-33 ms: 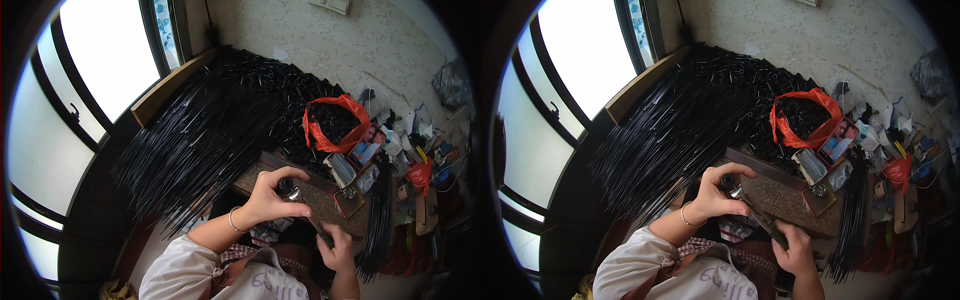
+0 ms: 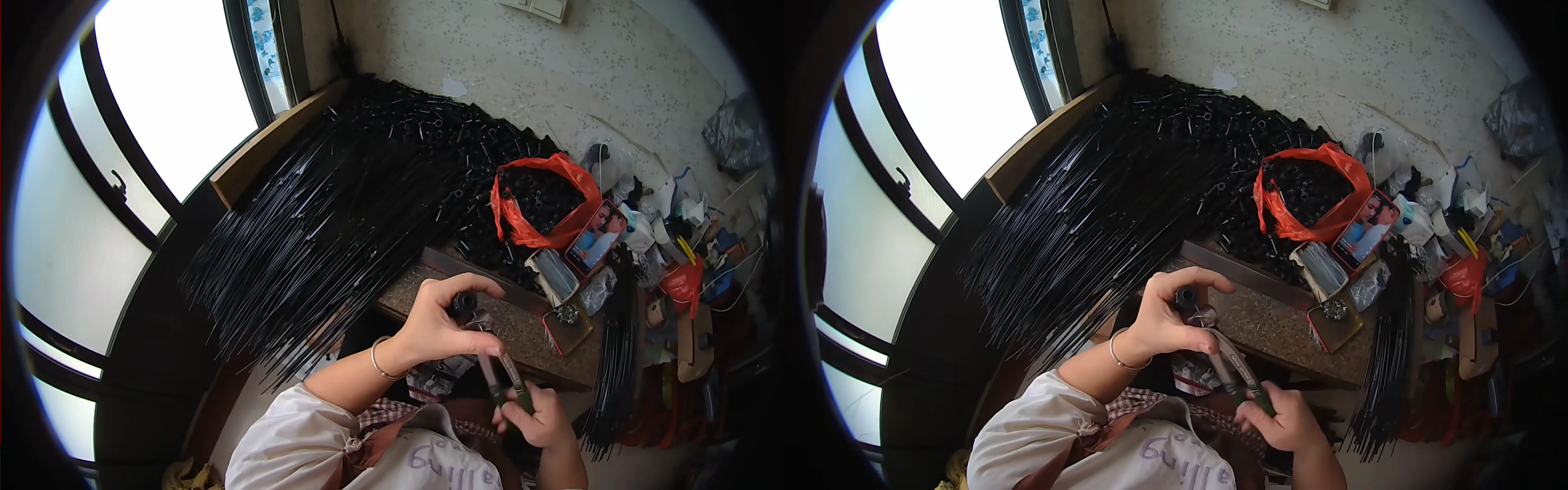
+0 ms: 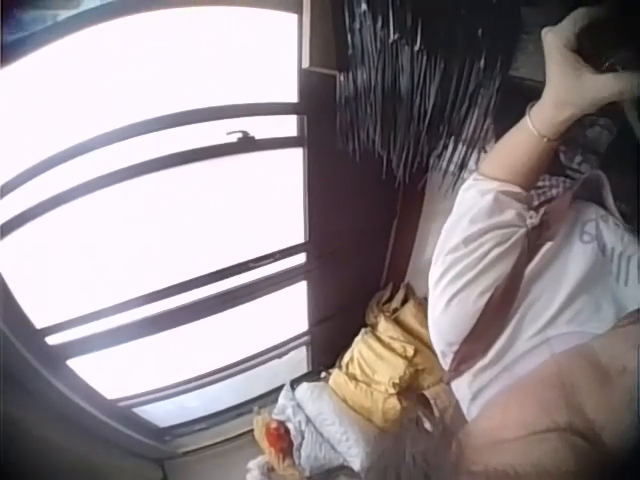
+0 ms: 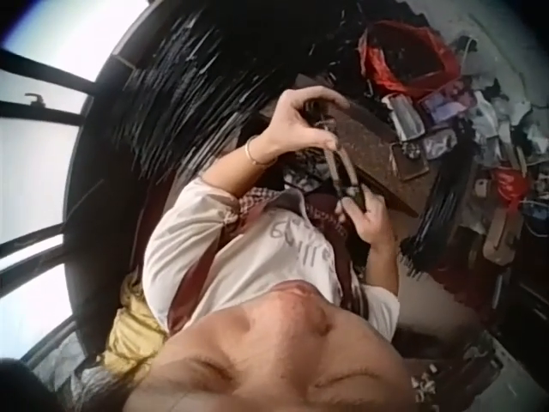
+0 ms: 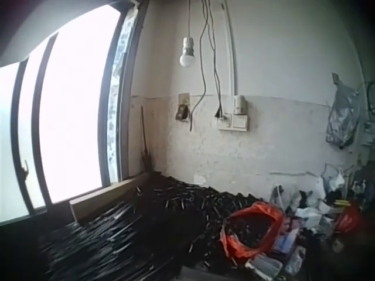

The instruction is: Assembling or processing bundles of long black rods or wires at a manufacturing workstation.

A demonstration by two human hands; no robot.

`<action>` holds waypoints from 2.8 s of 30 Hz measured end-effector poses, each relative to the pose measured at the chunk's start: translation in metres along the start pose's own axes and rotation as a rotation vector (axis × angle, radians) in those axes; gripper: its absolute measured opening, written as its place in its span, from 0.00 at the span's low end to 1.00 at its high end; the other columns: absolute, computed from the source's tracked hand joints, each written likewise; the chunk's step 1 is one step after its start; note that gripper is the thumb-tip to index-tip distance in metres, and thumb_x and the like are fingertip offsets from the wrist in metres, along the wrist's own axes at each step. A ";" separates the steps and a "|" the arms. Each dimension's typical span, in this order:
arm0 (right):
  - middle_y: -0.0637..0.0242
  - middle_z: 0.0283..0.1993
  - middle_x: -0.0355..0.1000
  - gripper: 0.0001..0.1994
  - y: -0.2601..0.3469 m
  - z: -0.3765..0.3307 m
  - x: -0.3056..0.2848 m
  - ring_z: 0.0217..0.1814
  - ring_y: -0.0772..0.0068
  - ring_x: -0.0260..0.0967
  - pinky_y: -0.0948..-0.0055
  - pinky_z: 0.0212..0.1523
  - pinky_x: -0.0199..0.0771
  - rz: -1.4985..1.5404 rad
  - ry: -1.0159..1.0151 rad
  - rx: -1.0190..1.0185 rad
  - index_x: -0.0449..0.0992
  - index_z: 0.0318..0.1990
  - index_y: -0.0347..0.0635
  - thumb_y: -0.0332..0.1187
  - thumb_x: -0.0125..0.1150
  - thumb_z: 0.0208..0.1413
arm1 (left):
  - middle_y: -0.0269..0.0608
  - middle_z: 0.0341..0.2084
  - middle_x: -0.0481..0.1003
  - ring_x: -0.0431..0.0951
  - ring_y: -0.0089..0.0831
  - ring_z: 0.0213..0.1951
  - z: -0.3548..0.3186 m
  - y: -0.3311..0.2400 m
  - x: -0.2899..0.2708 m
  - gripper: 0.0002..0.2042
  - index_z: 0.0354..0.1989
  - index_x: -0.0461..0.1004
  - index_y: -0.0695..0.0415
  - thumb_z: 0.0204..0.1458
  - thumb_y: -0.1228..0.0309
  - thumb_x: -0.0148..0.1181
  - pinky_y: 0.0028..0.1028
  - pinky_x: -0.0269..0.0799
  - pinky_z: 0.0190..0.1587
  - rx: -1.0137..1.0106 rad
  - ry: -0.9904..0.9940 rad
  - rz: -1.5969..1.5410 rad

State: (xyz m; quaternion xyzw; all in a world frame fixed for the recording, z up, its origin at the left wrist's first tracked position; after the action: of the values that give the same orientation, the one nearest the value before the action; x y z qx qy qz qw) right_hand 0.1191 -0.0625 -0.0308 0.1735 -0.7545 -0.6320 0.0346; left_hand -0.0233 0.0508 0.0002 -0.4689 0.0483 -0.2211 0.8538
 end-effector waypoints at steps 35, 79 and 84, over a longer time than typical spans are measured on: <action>0.71 0.14 0.62 0.08 -0.099 0.026 -0.116 0.16 0.81 0.60 0.80 0.19 0.61 0.195 -0.319 0.104 0.64 0.27 0.36 0.32 0.50 0.44 | 0.25 0.08 0.59 0.55 0.10 0.13 0.043 0.112 0.123 0.15 0.30 0.67 0.63 0.30 0.75 0.61 0.11 0.46 0.14 -0.279 0.006 0.106; 0.61 0.25 0.65 0.09 -0.016 0.020 -0.079 0.22 0.78 0.61 0.83 0.21 0.62 0.679 -0.628 -0.417 0.58 0.28 0.39 0.22 0.52 0.40 | 0.29 0.05 0.60 0.57 0.12 0.11 -0.011 0.039 0.096 0.26 0.42 0.62 0.62 0.30 0.67 0.62 0.13 0.51 0.15 -0.190 0.215 0.141; 0.63 0.26 0.63 0.11 -0.009 0.015 -0.041 0.28 0.78 0.61 0.81 0.33 0.62 0.578 -0.587 -0.642 0.57 0.30 0.38 0.23 0.53 0.40 | 0.31 0.06 0.60 0.58 0.13 0.11 -0.015 0.035 0.095 0.34 0.46 0.56 0.65 0.29 0.63 0.63 0.12 0.52 0.15 -0.069 0.140 0.118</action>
State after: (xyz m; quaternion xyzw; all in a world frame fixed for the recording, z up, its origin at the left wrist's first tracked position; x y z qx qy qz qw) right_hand 0.1558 -0.0372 -0.0352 -0.2455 -0.5178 -0.8182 0.0462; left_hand 0.0692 0.0153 -0.0250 -0.4776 0.1428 -0.2008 0.8433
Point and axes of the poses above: each hand's wrist, its own z-axis towards the middle knuckle, its own x-axis out of the palm, y = z × x, the point moved 5 cm from there along z, towards the middle knuckle
